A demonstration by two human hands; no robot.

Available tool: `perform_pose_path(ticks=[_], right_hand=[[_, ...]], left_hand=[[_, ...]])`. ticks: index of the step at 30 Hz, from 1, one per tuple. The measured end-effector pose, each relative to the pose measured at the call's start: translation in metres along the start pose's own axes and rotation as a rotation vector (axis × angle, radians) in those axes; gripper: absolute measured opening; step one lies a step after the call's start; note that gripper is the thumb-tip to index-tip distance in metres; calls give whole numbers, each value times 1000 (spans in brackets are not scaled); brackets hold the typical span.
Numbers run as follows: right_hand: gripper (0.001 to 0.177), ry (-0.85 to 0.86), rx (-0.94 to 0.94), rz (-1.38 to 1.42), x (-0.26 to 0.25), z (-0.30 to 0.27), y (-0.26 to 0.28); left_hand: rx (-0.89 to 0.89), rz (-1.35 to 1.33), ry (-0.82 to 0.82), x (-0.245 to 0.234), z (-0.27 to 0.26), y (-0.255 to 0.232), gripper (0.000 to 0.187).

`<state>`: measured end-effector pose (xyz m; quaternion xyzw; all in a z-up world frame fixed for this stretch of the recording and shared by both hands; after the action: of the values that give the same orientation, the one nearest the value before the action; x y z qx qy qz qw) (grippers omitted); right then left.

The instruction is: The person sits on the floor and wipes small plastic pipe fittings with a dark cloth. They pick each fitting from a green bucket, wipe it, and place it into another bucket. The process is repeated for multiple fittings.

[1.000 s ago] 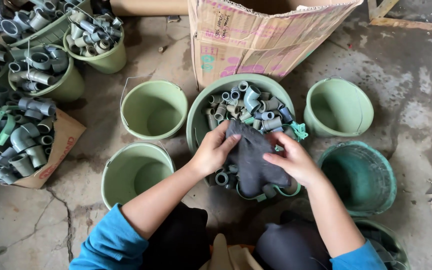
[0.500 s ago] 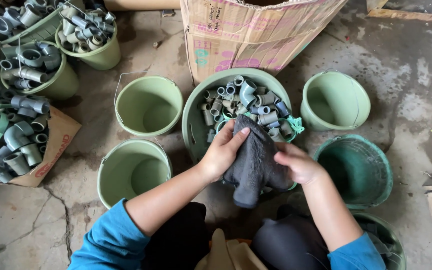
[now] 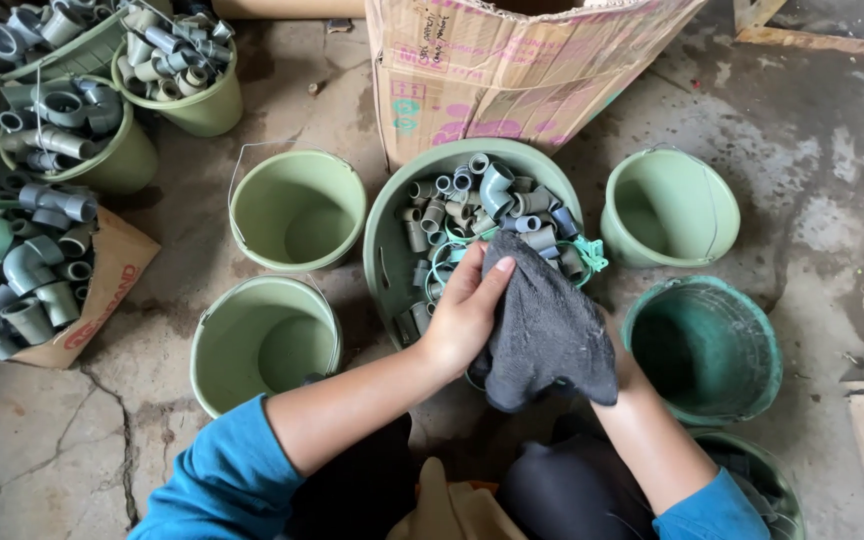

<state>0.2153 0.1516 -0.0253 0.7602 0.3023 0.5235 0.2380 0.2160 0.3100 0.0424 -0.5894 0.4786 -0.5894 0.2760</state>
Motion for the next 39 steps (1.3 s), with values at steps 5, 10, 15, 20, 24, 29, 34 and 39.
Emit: perform_pose_path(ticks=[5,10,15,20,24,29,34,39], right_hand=[[78,-4,128,42,45,-28,-22],[77,-35,226,49,73,-36,-23],[77,-49,218,43,53,-24,2],[76,-82,199,56,33,-16,23],[75,-91,166,50,31,-15,23],[75,-126,151,58,28,-4,24],[74,-177,131,76,20,6,24],[73,-231,115,81,11,15,27]], left_hand=[[52,183,-281,-9,13,1,24],[11,623,-415,9,27,3,44],[-123,667,-198,1,75,15,47],[-289,967,-112,-120,176,104,50],[-493,1771,18,-218,210,211,53],[-319,1999,181,-179,187,269,59],[1,2145,389,-116,171,277,68],[276,2131,248,-107,158,288,96]])
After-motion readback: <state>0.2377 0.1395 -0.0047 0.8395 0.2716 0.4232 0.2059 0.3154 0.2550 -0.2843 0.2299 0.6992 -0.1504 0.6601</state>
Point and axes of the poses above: each hand's wrist, its own z-axis towards the middle knuckle, its own x-axis out of the palm, y = z × x, the point moved 9 cm from there along z, towards the middle knuckle, and after that the axes turned 9 degrees about -x, right-handed, at the moved point
